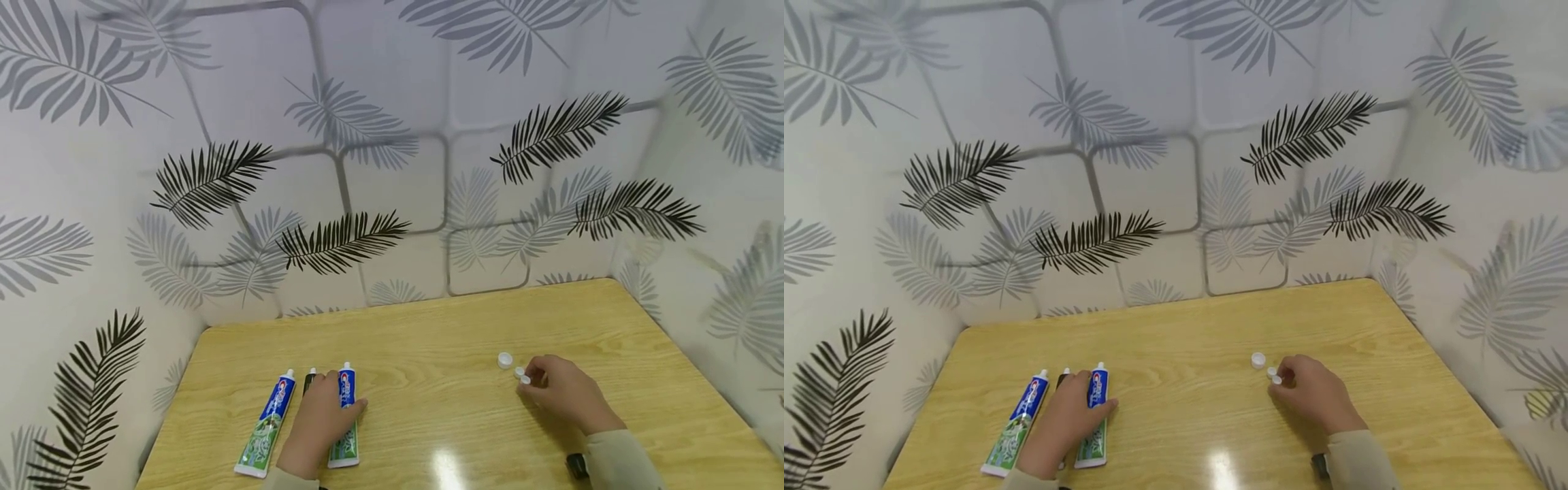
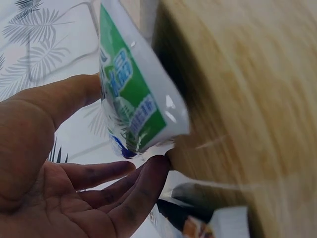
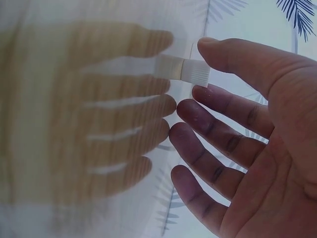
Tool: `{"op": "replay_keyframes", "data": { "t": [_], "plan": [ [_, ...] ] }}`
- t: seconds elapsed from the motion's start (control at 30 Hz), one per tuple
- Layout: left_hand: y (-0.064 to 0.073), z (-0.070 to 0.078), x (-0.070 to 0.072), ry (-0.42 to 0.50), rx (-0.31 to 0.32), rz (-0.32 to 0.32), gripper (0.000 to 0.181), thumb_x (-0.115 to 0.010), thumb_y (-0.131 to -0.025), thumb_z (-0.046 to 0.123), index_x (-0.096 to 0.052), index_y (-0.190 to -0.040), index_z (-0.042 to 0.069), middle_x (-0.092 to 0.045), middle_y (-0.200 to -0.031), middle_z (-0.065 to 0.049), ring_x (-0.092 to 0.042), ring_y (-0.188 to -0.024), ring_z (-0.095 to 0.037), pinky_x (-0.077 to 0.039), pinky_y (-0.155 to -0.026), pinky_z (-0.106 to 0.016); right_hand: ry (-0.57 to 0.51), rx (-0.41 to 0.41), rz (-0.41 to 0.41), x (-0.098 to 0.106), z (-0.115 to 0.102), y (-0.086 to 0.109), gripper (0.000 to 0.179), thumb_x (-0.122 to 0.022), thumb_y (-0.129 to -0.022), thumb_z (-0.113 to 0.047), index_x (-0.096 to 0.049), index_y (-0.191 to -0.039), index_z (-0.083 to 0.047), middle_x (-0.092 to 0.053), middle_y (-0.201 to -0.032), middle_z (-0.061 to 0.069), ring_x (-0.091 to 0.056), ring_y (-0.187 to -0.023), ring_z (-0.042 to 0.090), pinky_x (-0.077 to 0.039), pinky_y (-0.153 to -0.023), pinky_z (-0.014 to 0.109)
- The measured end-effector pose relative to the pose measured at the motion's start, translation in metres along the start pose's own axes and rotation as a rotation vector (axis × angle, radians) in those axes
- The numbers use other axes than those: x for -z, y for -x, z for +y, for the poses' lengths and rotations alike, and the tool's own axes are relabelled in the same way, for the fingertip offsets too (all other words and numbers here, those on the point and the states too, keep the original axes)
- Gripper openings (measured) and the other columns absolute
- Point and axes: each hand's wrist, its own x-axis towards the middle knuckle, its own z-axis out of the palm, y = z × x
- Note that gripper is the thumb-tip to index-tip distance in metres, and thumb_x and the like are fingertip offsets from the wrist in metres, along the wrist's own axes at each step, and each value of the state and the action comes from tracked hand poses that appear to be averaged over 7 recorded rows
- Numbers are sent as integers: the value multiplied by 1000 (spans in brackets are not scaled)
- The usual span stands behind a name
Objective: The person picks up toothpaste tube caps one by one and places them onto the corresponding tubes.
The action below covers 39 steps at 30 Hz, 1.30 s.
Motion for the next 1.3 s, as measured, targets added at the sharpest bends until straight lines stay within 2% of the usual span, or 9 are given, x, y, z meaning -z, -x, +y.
{"op": "replay_keyframes", "data": {
  "t": [0.33, 0.5, 0.73, 1.0, 1.3],
  "plan": [
    [-3, -1, -3, 15, 2, -3, 85, -88, -83, 31, -51, -143, -15, -61, -129, -33, -63, -118, -45, -54, -102, -60, 26, 0, 25, -2, -3, 0, 20, -83, -90, -35, -70, -89, -20, -68, -85, -9, -59, -77, 10, -48, -67, 35],
    [-4, 0, -3, 17, -18, 10, 81, -87, -81, 26, -53, -142, -14, -63, -124, -30, -65, -109, -40, -56, -97, -59, 24, 0, 24, -2, -2, 0, 20, -84, -90, -34, -69, -88, -20, -67, -85, -8, -59, -77, 11, -48, -68, 34],
    [-4, 1, -4, 10, -38, 20, 75, -85, -81, 21, -55, -141, -13, -64, -123, -28, -66, -106, -37, -56, -96, -58, 23, -3, 21, -2, 1, -2, 19, -83, -90, -33, -69, -90, -19, -68, -86, -8, -59, -77, 11, -48, -67, 35],
    [-3, 3, -4, -3, -71, 37, 66, -84, -78, 18, -62, -132, -12, -65, -114, -23, -65, -96, -31, -58, -90, -55, 12, -12, 14, 0, 1, 0, 17, -82, -91, -31, -70, -91, -19, -68, -86, -7, -58, -77, 11, -47, -66, 35],
    [1, 6, -4, 18, -105, 52, 67, -88, -75, 17, -65, -133, -7, -69, -113, -21, -67, -94, -30, -59, -83, -53, -7, -19, 20, -1, -1, 5, 12, -79, -91, -25, -69, -92, -19, -69, -83, -6, -61, -74, 10, -48, -65, 34]
  ]
}}
